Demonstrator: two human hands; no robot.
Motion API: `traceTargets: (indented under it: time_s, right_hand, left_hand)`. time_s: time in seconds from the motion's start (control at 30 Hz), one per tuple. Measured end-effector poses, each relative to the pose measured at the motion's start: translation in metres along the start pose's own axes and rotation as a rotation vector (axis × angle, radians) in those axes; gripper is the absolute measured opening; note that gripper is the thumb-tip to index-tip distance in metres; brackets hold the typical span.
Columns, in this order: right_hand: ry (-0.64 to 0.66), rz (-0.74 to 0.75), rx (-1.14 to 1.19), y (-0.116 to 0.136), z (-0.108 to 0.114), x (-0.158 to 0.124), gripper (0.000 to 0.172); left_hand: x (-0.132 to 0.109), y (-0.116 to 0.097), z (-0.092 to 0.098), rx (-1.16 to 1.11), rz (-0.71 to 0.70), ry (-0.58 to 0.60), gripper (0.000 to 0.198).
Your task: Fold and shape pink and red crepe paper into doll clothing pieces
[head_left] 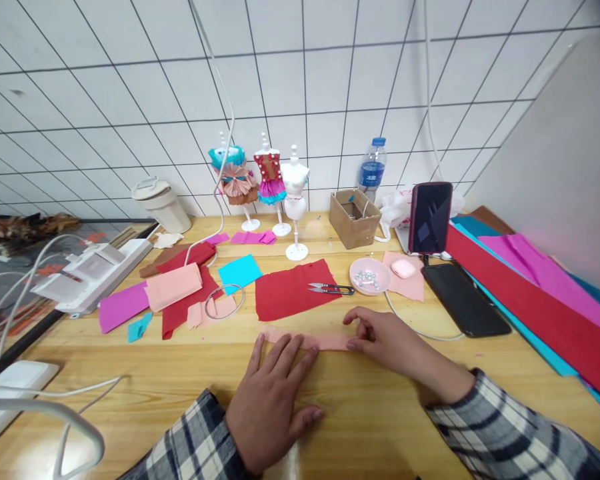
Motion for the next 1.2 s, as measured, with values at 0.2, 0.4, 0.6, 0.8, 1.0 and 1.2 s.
traceTargets:
  time_s: [0.2,0.4,0.6,0.8,1.0,1.2]
  right_hand:
    - [0.009,0.061,-0.006,0.008,0.003,-0.008,0.055]
    - [0.018,0.076,0.036,0.000,-0.001,-0.006,0.055]
    - [0.086,0.082,0.079,-0.009,0.007,-0.006,0.056]
    - [-0.360,0.296,-0.389,0.037,-0.011,-0.048,0.041]
    - [-0.355,0.366,-0.721,0.058,-0.062,-0.058,0.068]
    - [-0.352,0.299,-0.764,0.051,-0.057,-0.054,0.059]
  left_hand:
    - [0.001,-0.002,0.001,0.066,-0.005,-0.082,0.069]
    - [0.006,-0.006,0.006,0.008,-0.050,0.009,0.069]
    - [0.007,-0.005,0.009,-0.010,-0.028,0.012,0.069]
    - [0.006,-0.006,0.006,-0.023,-0.013,0.041,0.070]
    - [0.007,-0.007,0.004,-0.032,0.000,0.062,0.071]
    - [0.006,-0.009,0.006,-0.029,0.011,0.045,0.068]
Point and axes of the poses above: each hand's wrist, its own x-axis towards the middle knuckle, its own z-axis out of the back of the hand, y = z × x, the point moved 6 cm from there along x, towards the middle knuckle, and after that the axes turned 4 degrees about y, right-handed, at the moved point
